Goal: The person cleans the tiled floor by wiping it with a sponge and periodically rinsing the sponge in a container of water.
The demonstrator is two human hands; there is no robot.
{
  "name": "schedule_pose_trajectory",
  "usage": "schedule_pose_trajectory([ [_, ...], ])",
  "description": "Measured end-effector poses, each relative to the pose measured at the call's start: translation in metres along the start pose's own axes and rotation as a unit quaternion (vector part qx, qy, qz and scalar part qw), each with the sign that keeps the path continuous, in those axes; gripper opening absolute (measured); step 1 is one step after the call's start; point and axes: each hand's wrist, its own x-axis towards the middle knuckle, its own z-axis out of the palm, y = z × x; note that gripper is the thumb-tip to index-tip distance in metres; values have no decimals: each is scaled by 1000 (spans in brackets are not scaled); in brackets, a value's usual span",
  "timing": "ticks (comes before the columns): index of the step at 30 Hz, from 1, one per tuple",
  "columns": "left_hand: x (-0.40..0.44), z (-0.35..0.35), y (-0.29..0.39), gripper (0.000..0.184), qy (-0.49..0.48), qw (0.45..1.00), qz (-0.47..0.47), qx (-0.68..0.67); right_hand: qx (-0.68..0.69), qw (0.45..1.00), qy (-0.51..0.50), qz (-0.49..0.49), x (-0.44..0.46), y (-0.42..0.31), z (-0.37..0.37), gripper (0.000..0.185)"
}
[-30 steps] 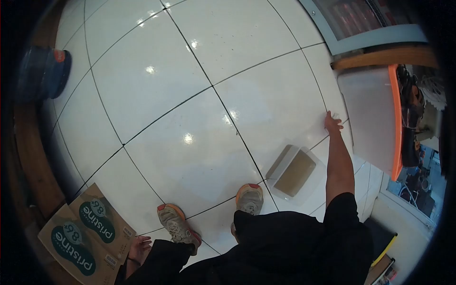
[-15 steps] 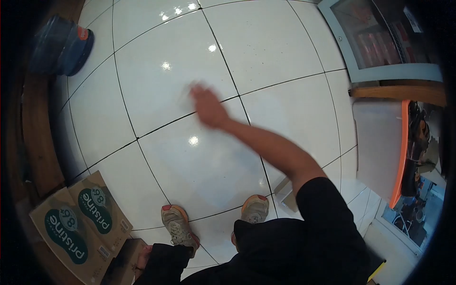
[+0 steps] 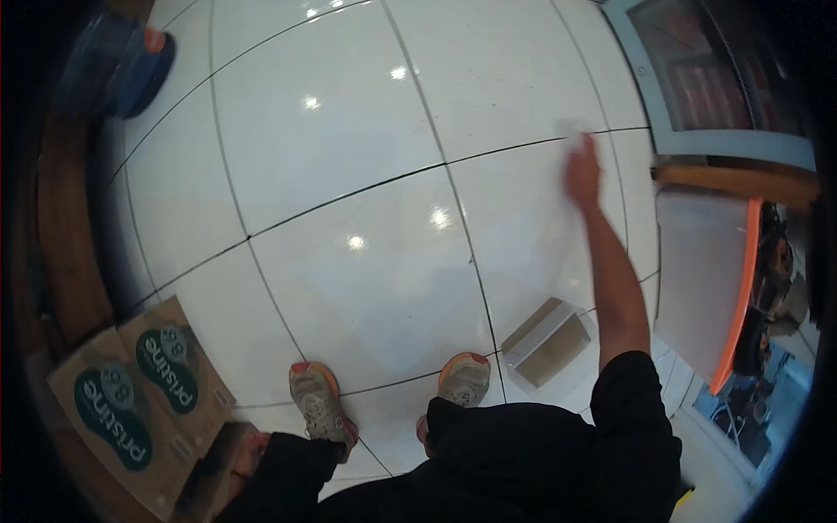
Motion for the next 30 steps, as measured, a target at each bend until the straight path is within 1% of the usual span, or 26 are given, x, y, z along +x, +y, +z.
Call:
schedule_pose_trajectory([
  [1,-3,-3,3,29,10,1000,9,-7,-123,992,5,36,1,65,-2,46],
  [2,-5,-4,4,29,19,1000,17,-10,-244,967,2,73,1,127,-6,48],
  [3,-5,-8,3,29,26,999,24,-13,-238,956,-14,169,3,145,-17,50],
  [4,-5,-14,0,29,28,999,30,-13,-192,938,-28,287,-2,143,-29,53],
  [5,0,-21,-3,29,25,999,39,-8,-130,916,-22,379,-4,134,-35,56],
  [7,8,-29,-7,29,17,998,57,-2,-97,919,-12,383,-1,100,-28,61],
  [8,10,-30,-10,29,21,998,64,7,-130,924,-22,360,0,78,-22,62],
  [9,11,-22,-8,29,24,997,70,15,-128,947,-18,293,-4,36,-11,60],
  [10,13,-13,-4,29,27,996,77,23,-126,966,-16,225,-8,-12,-2,58],
  [11,13,-3,1,30,17,994,106,30,-126,980,-14,156,-12,-60,7,56],
  [12,11,11,7,30,8,990,136,38,-148,987,38,52,-26,-102,35,57],
  [13,12,23,13,30,-1,985,168,47,-105,994,31,8,-47,-144,59,61],
  [14,13,32,15,29,-39,978,200,30,-61,996,40,-46,-71,-197,77,63],
  [15,15,39,16,29,-76,969,234,14,2,995,10,-101,-104,-253,82,67],
  [16,17,46,19,29,-113,957,267,0,51,991,-54,-107,-140,-312,83,71],
  [17,17,51,24,28,-152,950,274,-12,108,976,-134,-131,-178,-361,81,76],
  [18,14,56,29,28,-190,941,280,-24,138,953,-183,-197,-218,-399,85,74],
  [19,11,61,33,28,-228,931,284,-36,197,908,-246,-276,-257,-427,89,75],
  [20,12,66,36,28,-281,907,310,-49,251,845,-353,-312,-290,-455,91,77],
  [21,12,66,39,28,-306,904,299,-18,243,777,-445,-373,-306,-483,72,73],
  [23,12,63,43,27,-354,893,274,46,271,737,-394,-478,-358,-496,78,68],
  [26,25,53,39,26,-372,890,242,103,204,767,-381,-474,-312,-481,81,64],
  [27,31,51,36,26,-365,897,231,93,213,809,-359,-415,-283,-461,84,62],
  [28,35,49,34,26,-357,904,221,81,169,850,-278,-415,-250,-435,90,59],
  [29,38,48,32,26,-349,911,209,68,76,888,-224,-396,-214,-407,92,56],
  [30,37,46,35,27,-343,916,200,61,-5,921,-170,-352,-175,-375,83,54],
])
